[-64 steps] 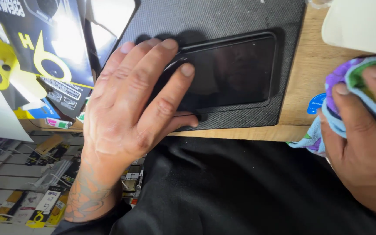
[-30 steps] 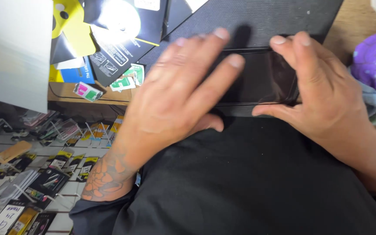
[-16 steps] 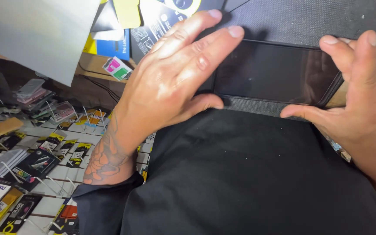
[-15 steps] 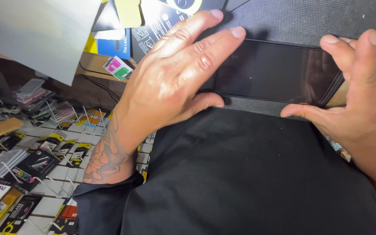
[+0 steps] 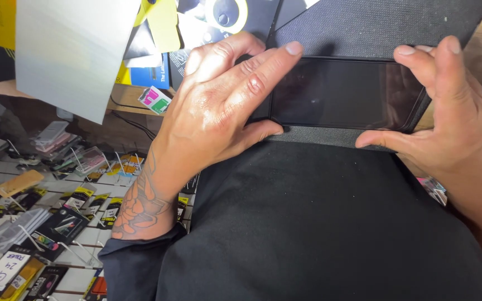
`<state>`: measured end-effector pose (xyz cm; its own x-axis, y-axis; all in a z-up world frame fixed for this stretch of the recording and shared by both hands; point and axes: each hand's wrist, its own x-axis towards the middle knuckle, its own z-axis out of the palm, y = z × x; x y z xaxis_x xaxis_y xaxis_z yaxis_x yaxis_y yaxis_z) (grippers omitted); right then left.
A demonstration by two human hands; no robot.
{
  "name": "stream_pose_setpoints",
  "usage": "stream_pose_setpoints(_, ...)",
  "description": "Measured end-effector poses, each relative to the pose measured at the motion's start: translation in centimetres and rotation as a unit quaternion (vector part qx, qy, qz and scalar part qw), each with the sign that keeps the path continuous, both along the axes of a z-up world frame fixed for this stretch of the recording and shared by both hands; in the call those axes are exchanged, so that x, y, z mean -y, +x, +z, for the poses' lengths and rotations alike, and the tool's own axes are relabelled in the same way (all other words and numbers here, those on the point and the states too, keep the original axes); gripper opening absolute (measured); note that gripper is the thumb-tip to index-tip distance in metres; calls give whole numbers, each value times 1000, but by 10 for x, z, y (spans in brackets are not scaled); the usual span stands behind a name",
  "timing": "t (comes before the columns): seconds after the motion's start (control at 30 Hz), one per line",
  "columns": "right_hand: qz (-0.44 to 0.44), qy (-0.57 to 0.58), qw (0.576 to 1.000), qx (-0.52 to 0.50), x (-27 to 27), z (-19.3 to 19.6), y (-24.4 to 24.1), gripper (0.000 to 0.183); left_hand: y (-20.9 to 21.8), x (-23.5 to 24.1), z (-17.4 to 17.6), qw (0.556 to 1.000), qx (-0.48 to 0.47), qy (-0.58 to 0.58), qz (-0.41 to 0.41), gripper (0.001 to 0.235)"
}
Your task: Cleaning a smartphone screen and applying a glass screen protector while removing air bubbles
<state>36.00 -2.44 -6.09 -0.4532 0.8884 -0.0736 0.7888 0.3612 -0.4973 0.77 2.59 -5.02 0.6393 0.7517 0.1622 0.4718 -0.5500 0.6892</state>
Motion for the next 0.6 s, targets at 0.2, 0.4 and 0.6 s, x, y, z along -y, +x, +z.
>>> stream_pose_setpoints(0.2, 37, 3, 998, -41, -5, 7, 5, 132, 1, -1, 1, 1000, -14, -20, 8, 66)
stream_pose_setpoints(0.4, 71, 38, 994, -77, -11, -1, 6, 123, -4, 2, -3, 999, -22, -30, 18, 69)
stream_pose_setpoints(0.6, 86, 52, 988, -117, -18, -4, 9, 120, -4, -2, -2, 999, -11, -48, 18, 67)
